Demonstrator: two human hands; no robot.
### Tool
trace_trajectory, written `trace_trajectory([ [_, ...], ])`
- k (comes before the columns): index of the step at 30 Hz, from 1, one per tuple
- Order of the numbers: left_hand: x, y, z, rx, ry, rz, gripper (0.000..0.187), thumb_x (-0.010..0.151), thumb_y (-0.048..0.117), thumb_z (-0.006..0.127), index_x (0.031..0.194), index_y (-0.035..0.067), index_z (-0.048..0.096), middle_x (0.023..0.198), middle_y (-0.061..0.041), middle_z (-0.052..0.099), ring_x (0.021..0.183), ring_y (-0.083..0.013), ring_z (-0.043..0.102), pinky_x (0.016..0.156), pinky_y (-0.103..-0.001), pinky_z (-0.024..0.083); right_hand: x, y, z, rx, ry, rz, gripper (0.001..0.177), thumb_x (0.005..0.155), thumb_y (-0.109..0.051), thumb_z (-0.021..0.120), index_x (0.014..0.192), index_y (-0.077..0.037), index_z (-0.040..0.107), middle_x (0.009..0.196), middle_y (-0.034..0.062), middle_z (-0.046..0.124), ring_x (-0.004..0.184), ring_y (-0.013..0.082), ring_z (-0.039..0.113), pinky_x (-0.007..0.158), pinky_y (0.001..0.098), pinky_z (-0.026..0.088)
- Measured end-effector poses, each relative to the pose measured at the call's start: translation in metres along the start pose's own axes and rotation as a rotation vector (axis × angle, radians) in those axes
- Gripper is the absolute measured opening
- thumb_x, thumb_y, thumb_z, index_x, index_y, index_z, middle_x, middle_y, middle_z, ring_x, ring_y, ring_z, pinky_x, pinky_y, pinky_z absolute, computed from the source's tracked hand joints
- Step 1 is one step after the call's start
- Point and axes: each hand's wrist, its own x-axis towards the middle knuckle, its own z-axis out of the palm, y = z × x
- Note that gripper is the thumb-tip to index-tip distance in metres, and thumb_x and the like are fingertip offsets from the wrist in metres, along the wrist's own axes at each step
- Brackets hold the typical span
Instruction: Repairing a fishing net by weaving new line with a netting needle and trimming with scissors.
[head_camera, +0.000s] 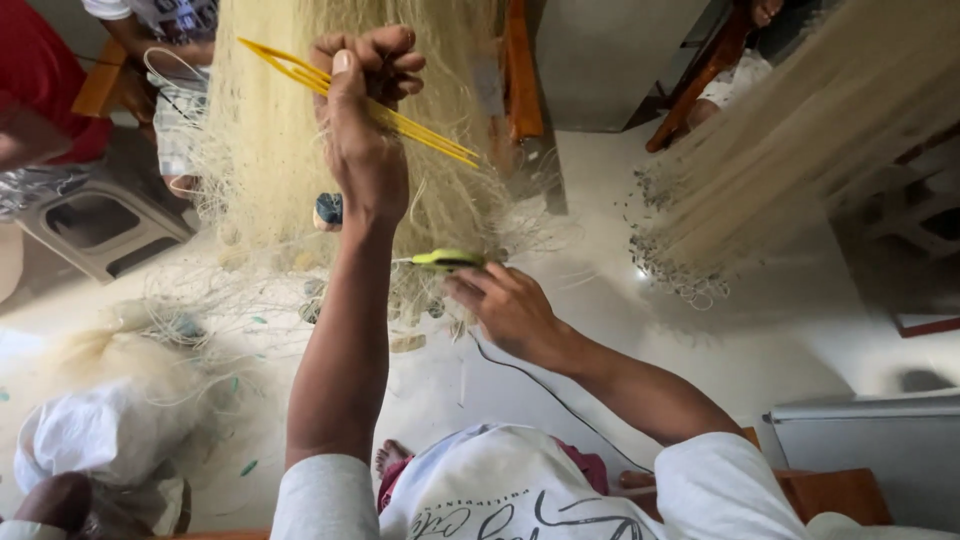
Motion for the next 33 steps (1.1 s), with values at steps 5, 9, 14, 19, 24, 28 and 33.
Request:
trace_trajectory([
  [5,0.003,-0.001,-0.005,0.028,0.060,-0.026,0.043,0.102,0.043,0.046,0.106,0.004,0.063,0.101,-0.011,0.068,0.088,-0.0154,0.065,0.077,-0.025,0.050,0.013,0.021,0.018,-0.113,0.000,0.025,0.038,0.096,-0.005,0.056,0.133,-0.013,0.061,0.126,0.0103,0.066,0.092,0.0301,0.063,0.068,0.0455,0.060],
  [9,0.006,-0.009,-0.012,-0.017,0.023,-0.041,0.030,0.104,0.040,0.047,0.108,0.011,0.052,0.109,-0.014,0.068,0.091,-0.0172,0.066,0.077,-0.025,0.052,0.029,0.040,0.023,-0.183,0.137,0.005,0.029,0.094,-0.011,0.068,0.122,-0.012,0.067,0.117,0.0093,0.067,0.093,0.0282,0.066,0.076,0.0420,0.061],
  [14,0.005,-0.002,-0.013,-0.091,0.023,-0.102,0.022,0.104,0.035,0.048,0.106,0.013,0.048,0.108,-0.015,0.069,0.091,-0.0181,0.067,0.077,-0.025,0.053,0.031,0.048,0.017,-0.206,0.205,0.053,0.027,0.096,-0.008,0.062,0.122,-0.012,0.068,0.117,0.0039,0.070,0.082,0.0256,0.061,0.061,0.0373,0.055],
  [19,0.002,0.005,-0.007,-0.042,-0.031,-0.091,0.023,0.104,0.036,0.049,0.102,0.014,0.046,0.105,-0.013,0.068,0.087,-0.0158,0.066,0.077,-0.024,0.051,0.008,0.079,0.058,-0.173,0.289,0.088,0.089,0.080,0.005,0.074,0.151,-0.029,0.034,0.117,0.0061,0.072,0.086,0.0278,0.062,0.064,0.0425,0.052],
  [24,-0.001,0.005,-0.011,0.015,-0.078,-0.055,0.022,0.106,0.034,0.047,0.104,0.013,0.045,0.108,-0.012,0.066,0.089,-0.0154,0.065,0.080,-0.025,0.051,-0.004,0.051,0.003,-0.218,0.048,0.179,0.060,0.088,-0.001,0.066,0.144,-0.023,0.056,0.103,0.0044,0.062,0.087,0.0258,0.058,0.062,0.0380,0.052],
  [28,-0.003,0.008,-0.008,0.109,-0.079,-0.022,0.022,0.107,0.035,0.045,0.106,0.013,0.045,0.110,-0.012,0.065,0.092,-0.0155,0.065,0.081,-0.025,0.051,-0.029,0.038,-0.062,-0.232,-0.008,0.225,0.063,0.088,0.010,0.050,0.144,-0.018,0.055,0.101,0.0060,0.060,0.075,0.0240,0.055,0.050,0.0359,0.042],
  [33,-0.002,0.000,0.000,0.116,-0.065,-0.031,0.023,0.106,0.036,0.046,0.105,0.013,0.047,0.109,-0.010,0.066,0.091,-0.0159,0.066,0.080,-0.025,0.052,-0.059,0.041,-0.136,-0.390,0.146,0.343,0.056,0.088,0.002,0.060,0.140,-0.021,0.064,0.108,0.0045,0.065,0.082,0.0269,0.060,0.061,0.0399,0.050],
])
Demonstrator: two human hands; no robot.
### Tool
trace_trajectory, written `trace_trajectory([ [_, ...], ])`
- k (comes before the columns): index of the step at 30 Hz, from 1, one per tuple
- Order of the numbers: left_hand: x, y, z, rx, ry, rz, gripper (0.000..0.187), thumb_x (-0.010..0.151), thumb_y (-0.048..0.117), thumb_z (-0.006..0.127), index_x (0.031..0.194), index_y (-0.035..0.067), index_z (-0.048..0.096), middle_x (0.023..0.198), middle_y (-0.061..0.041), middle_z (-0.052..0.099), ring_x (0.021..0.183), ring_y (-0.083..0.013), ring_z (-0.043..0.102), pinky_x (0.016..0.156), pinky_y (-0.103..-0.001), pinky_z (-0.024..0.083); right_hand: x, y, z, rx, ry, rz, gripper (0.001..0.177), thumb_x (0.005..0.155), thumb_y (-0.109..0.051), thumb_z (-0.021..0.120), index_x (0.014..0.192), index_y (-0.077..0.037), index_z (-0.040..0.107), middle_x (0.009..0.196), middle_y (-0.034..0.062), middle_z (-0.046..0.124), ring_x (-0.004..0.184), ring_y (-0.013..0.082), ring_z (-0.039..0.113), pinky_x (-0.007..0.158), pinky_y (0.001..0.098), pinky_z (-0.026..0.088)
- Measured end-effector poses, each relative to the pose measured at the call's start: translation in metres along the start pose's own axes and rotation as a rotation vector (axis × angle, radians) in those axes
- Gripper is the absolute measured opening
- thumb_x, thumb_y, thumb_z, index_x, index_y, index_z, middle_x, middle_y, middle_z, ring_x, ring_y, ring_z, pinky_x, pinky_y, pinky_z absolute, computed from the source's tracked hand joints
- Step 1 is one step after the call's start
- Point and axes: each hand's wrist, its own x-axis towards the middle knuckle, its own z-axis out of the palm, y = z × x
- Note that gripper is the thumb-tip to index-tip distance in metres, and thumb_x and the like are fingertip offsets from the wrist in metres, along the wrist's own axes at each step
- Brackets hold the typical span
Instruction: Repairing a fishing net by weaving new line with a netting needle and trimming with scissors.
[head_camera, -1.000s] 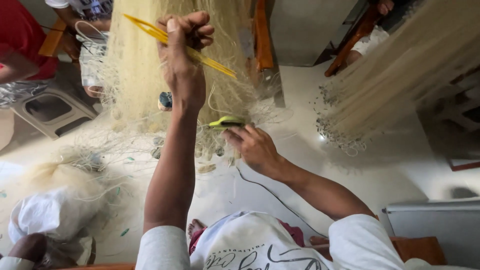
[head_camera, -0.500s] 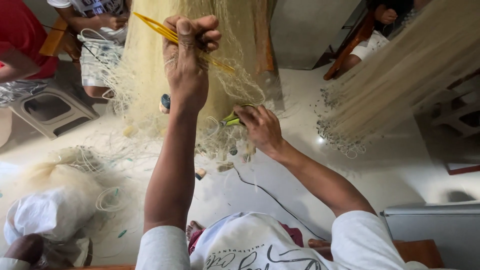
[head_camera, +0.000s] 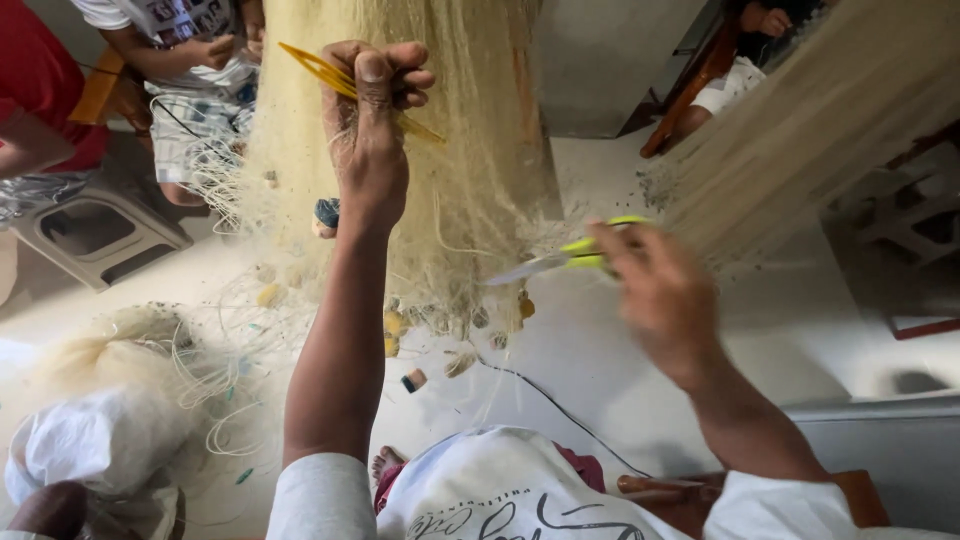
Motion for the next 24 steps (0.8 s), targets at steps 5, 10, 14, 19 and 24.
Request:
trace_trajectory([
  [5,-0.008,0.006,0.012,-0.003,-0.037,-0.003,0.024,0.106,0.037,0.046,0.106,0.012,0.047,0.111,-0.010,0.065,0.093,-0.0167,0.067,0.081,-0.025,0.053,-0.008,0.052,-0.033,0.090,0.155,0.067,0.047,0.095,0.017,0.059,0.137,-0.003,0.065,0.119,0.0153,0.072,0.104,0.0354,0.064,0.093,0.0436,0.052],
  [10,-0.012,-0.005,0.022,-0.260,-0.050,-0.028,0.018,0.107,0.030,0.048,0.105,0.013,0.043,0.114,-0.013,0.062,0.091,-0.0165,0.068,0.079,-0.024,0.053,0.020,0.079,-0.017,0.325,0.260,0.133,0.063,0.108,0.002,0.076,0.158,-0.016,0.043,0.121,0.0259,0.059,0.088,0.0263,0.055,0.053,0.0291,0.049],
  [14,-0.015,0.002,0.028,-0.221,-0.028,-0.037,0.020,0.108,0.032,0.047,0.109,0.012,0.044,0.123,-0.011,0.060,0.093,-0.0176,0.071,0.081,-0.025,0.055,0.066,0.064,0.000,0.411,0.280,0.109,0.070,0.102,0.013,0.075,0.157,-0.016,0.042,0.123,0.0262,0.057,0.089,0.0251,0.059,0.054,0.0257,0.056],
  [19,-0.015,0.012,0.023,-0.293,-0.018,-0.030,0.020,0.106,0.032,0.050,0.105,0.012,0.049,0.113,-0.012,0.066,0.092,-0.0157,0.069,0.084,-0.027,0.056,0.110,0.035,0.014,0.450,0.291,0.027,0.074,0.094,0.014,0.067,0.154,-0.022,0.044,0.119,0.0162,0.065,0.095,0.0295,0.065,0.075,0.0399,0.054],
  [24,-0.010,0.013,0.013,-0.417,-0.034,-0.067,0.016,0.106,0.028,0.051,0.105,0.011,0.051,0.112,-0.013,0.068,0.092,-0.0167,0.069,0.084,-0.028,0.056,0.125,0.021,0.017,0.559,0.270,-0.021,0.069,0.098,0.015,0.064,0.153,-0.022,0.046,0.116,0.0122,0.060,0.101,0.0278,0.063,0.082,0.0395,0.053],
])
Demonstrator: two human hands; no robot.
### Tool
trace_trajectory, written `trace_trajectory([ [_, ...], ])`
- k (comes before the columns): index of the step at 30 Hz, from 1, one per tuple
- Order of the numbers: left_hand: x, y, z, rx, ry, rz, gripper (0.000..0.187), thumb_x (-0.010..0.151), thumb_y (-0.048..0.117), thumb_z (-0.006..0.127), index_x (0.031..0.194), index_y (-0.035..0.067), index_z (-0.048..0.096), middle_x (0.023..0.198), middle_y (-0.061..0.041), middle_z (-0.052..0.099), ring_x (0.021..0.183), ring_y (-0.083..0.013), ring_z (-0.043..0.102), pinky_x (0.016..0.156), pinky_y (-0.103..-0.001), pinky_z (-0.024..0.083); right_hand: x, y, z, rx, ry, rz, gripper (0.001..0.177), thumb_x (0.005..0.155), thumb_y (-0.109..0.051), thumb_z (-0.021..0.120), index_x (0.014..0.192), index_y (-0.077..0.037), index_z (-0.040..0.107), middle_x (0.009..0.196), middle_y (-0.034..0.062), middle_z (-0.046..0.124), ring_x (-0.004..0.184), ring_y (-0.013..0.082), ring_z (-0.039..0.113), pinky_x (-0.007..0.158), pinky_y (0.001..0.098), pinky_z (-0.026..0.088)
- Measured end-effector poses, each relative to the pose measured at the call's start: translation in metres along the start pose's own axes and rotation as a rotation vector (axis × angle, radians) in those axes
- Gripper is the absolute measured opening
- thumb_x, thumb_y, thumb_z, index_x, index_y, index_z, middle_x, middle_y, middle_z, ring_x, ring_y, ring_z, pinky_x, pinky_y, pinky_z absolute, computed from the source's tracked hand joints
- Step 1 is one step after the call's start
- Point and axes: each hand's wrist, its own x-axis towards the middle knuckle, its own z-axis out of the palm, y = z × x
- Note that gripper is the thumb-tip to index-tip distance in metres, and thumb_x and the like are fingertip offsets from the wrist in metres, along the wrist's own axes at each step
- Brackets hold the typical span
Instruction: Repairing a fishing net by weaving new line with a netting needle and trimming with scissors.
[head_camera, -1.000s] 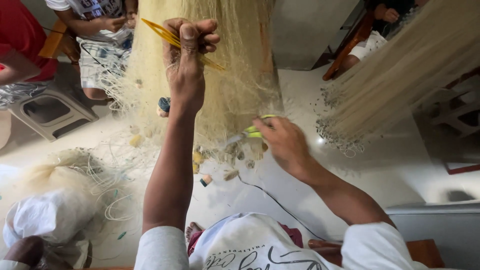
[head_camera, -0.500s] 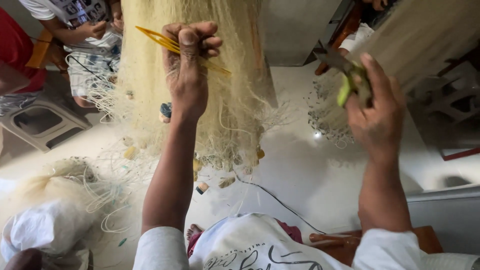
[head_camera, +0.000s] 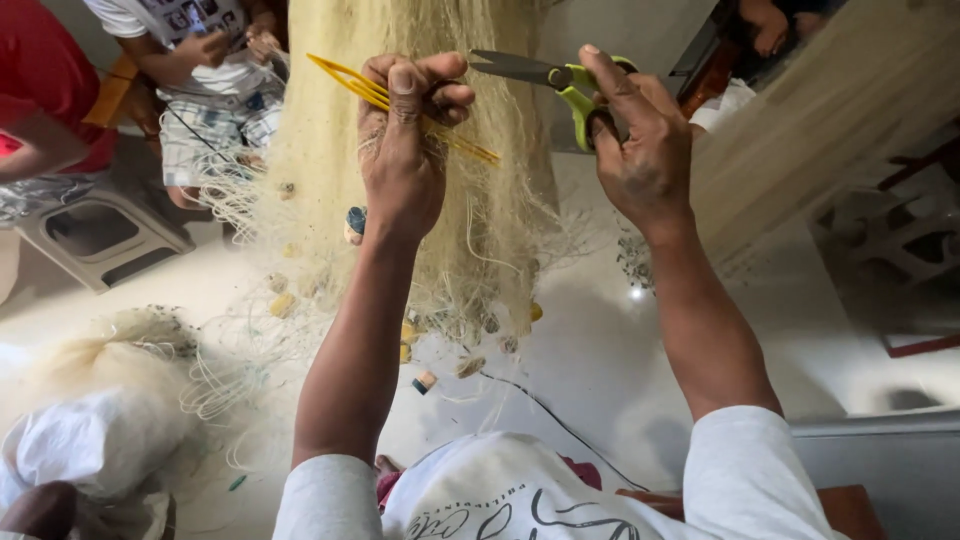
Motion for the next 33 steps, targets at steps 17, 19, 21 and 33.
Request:
trace_trajectory([
  [17,0.003,-0.010,-0.004,0.087,0.026,0.030,0.019,0.107,0.031,0.050,0.109,0.012,0.048,0.111,-0.012,0.067,0.090,-0.0162,0.068,0.082,-0.027,0.055,0.007,0.004,0.006,-0.023,-0.034,-0.030,0.074,0.096,0.017,0.064,0.155,-0.023,0.043,0.111,0.0130,0.059,0.097,0.0255,0.062,0.081,0.0379,0.053],
  [19,0.005,-0.006,-0.003,0.108,0.025,0.025,0.022,0.105,0.034,0.052,0.104,0.013,0.048,0.108,-0.011,0.066,0.088,-0.0153,0.067,0.082,-0.027,0.054,0.011,0.003,0.008,-0.035,-0.017,-0.049,0.076,0.096,0.018,0.065,0.155,-0.023,0.043,0.109,0.0134,0.061,0.096,0.0249,0.065,0.080,0.0363,0.053],
  [21,0.006,-0.007,-0.006,0.094,0.020,0.027,0.021,0.105,0.033,0.052,0.105,0.013,0.047,0.108,-0.011,0.066,0.088,-0.0155,0.067,0.082,-0.027,0.055,0.012,0.004,0.011,-0.043,-0.007,-0.052,0.075,0.096,0.018,0.066,0.155,-0.023,0.043,0.108,0.0123,0.060,0.093,0.0242,0.063,0.077,0.0363,0.052],
  [33,0.006,-0.005,-0.019,-0.128,-0.008,-0.033,0.013,0.106,0.024,0.053,0.103,0.012,0.054,0.114,-0.016,0.068,0.096,-0.0212,0.067,0.084,-0.030,0.053,-0.002,0.006,0.007,0.148,0.065,0.033,0.058,0.103,0.013,0.063,0.149,-0.016,0.043,0.129,0.0220,0.058,0.101,0.0284,0.064,0.080,0.0331,0.061],
])
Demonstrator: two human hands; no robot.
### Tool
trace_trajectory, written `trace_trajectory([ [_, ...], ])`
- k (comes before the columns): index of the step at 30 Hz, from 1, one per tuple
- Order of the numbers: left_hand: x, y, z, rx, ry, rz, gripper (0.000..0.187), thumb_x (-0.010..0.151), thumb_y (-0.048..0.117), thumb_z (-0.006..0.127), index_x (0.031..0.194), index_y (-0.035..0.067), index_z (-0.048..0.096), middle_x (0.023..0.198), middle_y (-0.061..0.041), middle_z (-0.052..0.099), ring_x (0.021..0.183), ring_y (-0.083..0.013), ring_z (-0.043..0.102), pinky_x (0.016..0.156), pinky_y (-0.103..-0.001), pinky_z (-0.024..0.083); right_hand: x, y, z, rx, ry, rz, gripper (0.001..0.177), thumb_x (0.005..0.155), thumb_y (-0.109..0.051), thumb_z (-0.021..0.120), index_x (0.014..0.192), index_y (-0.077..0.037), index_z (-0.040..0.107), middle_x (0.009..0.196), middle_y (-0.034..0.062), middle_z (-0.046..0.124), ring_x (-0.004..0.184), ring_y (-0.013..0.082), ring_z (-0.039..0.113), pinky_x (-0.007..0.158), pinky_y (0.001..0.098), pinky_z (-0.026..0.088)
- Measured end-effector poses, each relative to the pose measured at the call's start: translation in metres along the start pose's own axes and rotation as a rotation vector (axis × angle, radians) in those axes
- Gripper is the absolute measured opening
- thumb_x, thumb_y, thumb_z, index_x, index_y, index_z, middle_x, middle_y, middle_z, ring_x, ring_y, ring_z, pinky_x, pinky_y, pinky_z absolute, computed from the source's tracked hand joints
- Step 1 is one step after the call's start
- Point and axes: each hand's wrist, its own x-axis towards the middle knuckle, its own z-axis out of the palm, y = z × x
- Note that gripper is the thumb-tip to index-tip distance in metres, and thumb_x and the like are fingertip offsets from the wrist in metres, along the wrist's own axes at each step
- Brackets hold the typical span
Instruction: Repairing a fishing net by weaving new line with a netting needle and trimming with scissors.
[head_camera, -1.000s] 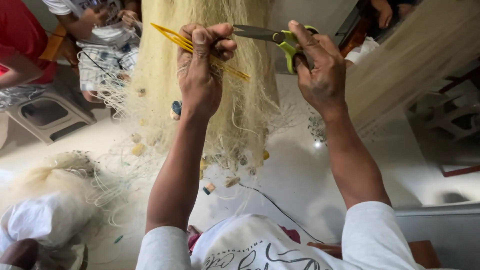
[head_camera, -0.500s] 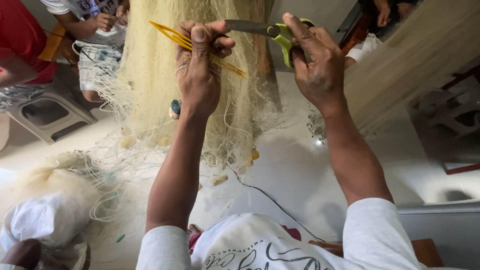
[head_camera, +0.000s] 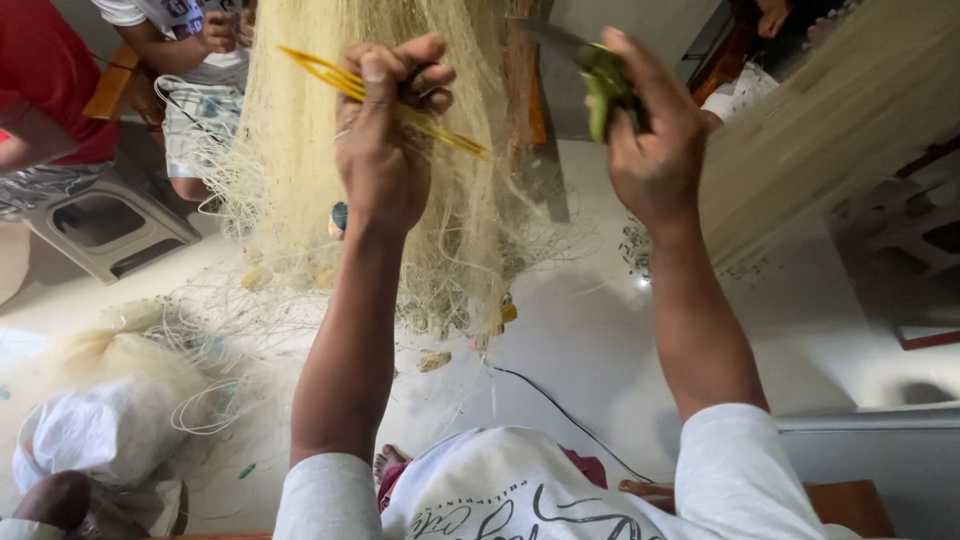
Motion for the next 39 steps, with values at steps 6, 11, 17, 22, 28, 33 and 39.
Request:
trace_trajectory([
  [6,-0.010,-0.005,-0.003,0.223,0.031,-0.006,0.016,0.110,0.029,0.050,0.115,0.016,0.057,0.147,-0.013,0.050,0.128,-0.0219,0.058,0.104,-0.034,0.049,-0.013,-0.030,-0.012,0.392,0.115,0.232,0.036,0.102,0.009,0.061,0.128,-0.010,0.044,0.096,0.0100,0.058,0.086,0.0186,0.062,0.082,0.0304,0.059],
  [11,-0.019,-0.023,0.030,0.634,-0.093,0.093,0.023,0.114,0.028,0.042,0.133,0.016,0.048,0.152,-0.010,0.043,0.147,-0.0244,0.043,0.114,-0.034,0.048,0.006,-0.049,-0.018,0.404,0.099,0.092,0.040,0.100,0.000,0.078,0.126,-0.011,0.049,0.124,0.0038,0.049,0.075,0.0095,0.052,0.070,0.0248,0.056],
  [17,-0.020,-0.044,0.044,1.153,-0.046,0.262,0.035,0.110,0.023,0.040,0.144,0.013,0.040,0.149,-0.014,0.041,0.143,-0.0289,0.044,0.126,-0.048,0.043,0.041,-0.092,0.004,0.613,-0.069,0.027,0.049,0.100,0.011,0.074,0.133,-0.009,0.044,0.138,0.0151,0.051,0.125,0.0287,0.068,0.106,0.0346,0.065],
  [22,-0.023,-0.036,0.049,1.076,-0.072,0.163,0.043,0.110,0.043,0.032,0.138,0.014,0.048,0.145,-0.013,0.040,0.141,-0.0281,0.044,0.123,-0.048,0.045,0.045,-0.093,0.010,0.689,-0.135,0.013,0.046,0.098,0.007,0.073,0.130,-0.005,0.041,0.118,0.0217,0.063,0.113,0.0273,0.070,0.103,0.0348,0.062],
  [28,-0.018,-0.034,0.054,1.127,-0.157,0.090,0.037,0.107,0.043,0.041,0.127,0.020,0.061,0.146,-0.005,0.050,0.140,-0.0274,0.038,0.119,-0.045,0.040,0.041,-0.074,0.017,0.628,-0.117,-0.130,0.053,0.099,0.011,0.073,0.133,-0.011,0.039,0.134,0.0137,0.051,0.113,0.0305,0.072,0.103,0.0371,0.066],
  [33,-0.030,-0.052,0.039,1.150,-0.175,0.181,0.061,0.113,0.055,0.022,0.161,0.016,0.024,0.171,-0.006,0.019,0.165,-0.0212,0.017,0.143,-0.048,0.025,0.028,-0.015,0.009,1.331,0.097,0.199,0.043,0.092,-0.018,0.070,0.126,-0.003,0.049,0.130,0.0185,0.051,0.101,0.0296,0.063,0.088,0.0349,0.057],
  [39,-0.059,-0.081,0.054,1.138,-0.199,0.182,0.059,0.120,0.042,0.027,0.167,0.028,-0.004,0.175,0.009,-0.018,0.169,-0.0127,-0.005,0.148,-0.046,0.010,0.009,0.039,-0.058,0.671,0.832,-0.400,0.025,0.110,0.009,0.056,0.133,-0.001,0.057,0.131,0.0214,0.059,0.120,0.0389,0.053,0.103,0.0692,0.041],
])
